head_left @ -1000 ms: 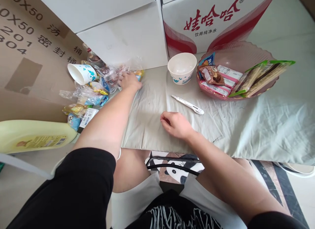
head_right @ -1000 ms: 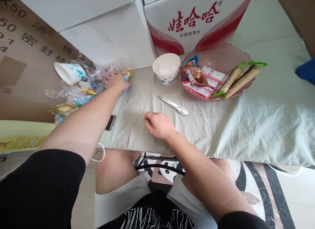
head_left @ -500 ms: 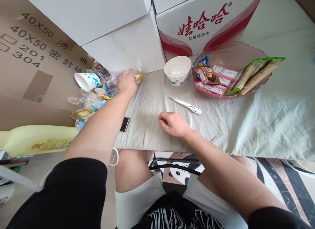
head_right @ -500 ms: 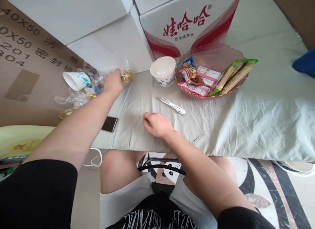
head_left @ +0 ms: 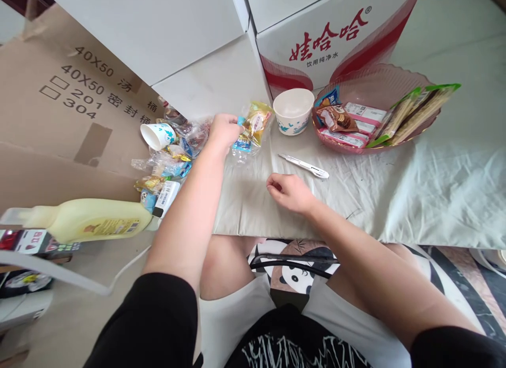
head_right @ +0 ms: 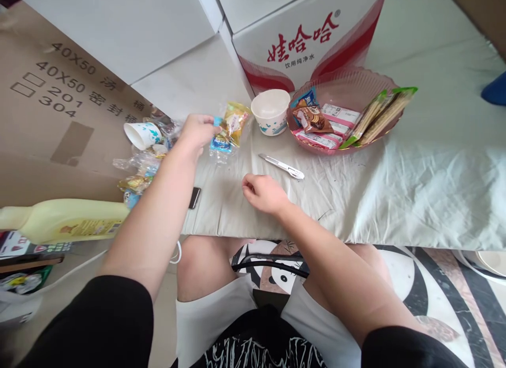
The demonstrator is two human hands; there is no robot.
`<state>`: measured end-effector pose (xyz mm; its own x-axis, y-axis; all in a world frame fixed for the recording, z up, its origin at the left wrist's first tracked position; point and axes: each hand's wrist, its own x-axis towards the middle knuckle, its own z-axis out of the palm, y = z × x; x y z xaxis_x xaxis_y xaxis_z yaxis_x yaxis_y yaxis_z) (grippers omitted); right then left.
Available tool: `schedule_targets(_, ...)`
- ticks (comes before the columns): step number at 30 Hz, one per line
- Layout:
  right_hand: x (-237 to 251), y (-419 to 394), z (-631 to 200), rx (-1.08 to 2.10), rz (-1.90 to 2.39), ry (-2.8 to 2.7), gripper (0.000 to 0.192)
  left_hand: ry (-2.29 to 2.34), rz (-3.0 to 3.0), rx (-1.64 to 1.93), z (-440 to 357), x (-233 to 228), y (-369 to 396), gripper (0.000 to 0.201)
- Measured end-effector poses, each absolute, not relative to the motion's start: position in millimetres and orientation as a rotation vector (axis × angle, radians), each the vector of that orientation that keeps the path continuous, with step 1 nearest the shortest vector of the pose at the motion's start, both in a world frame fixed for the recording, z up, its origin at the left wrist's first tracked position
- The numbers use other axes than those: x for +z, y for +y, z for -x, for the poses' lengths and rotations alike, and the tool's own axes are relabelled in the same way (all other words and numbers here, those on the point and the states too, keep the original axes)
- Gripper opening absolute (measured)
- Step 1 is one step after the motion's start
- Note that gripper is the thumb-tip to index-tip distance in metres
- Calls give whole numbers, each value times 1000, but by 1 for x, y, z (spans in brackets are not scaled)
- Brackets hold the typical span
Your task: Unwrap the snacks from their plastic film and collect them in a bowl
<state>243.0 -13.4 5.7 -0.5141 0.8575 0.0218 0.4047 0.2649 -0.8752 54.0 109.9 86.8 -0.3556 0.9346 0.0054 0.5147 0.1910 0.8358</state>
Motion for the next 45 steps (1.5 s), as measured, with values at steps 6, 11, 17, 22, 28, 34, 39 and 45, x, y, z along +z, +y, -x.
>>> schedule_targets(6, 2, -6, -244, 1261, 1171, -1746, 13, 1737, -919, 1254, -47, 71, 63, 16)
schedule_targets(11, -10, -4, -235, 1290, 1005, -1493, 51, 1328, -687, 1243, -53, 45, 15, 24)
schedule_targets(17, -16, -6, -234, 1095, 947, -1499, 56, 1071, -743, 1119, -91, 5, -6, 38)
schedule_targets(22, -15, -5, -241, 867, 1156, -1495, 35, 1031, -794, 1260, -97, -5, -6, 51)
schedule_targets(28, -13, -26, -229, 586, 1211, -1818, 53, 900, -867, 1099, -83, 2, -15, 81)
schedule_targets(34, -11, -37, -243, 754, 971, -1864, 53, 1003, -707, 1032, -77, 15, -9, 55)
schedule_targets(39, -16, -27, -260, 685, 1222, -1827, 55, 1165, -714, 1086, -65, 30, -8, 51)
schedule_targets(45, -23, -27, -246, 677, 1005, -2106, 66, 1158, -701, 1100, -70, 24, -11, 56)
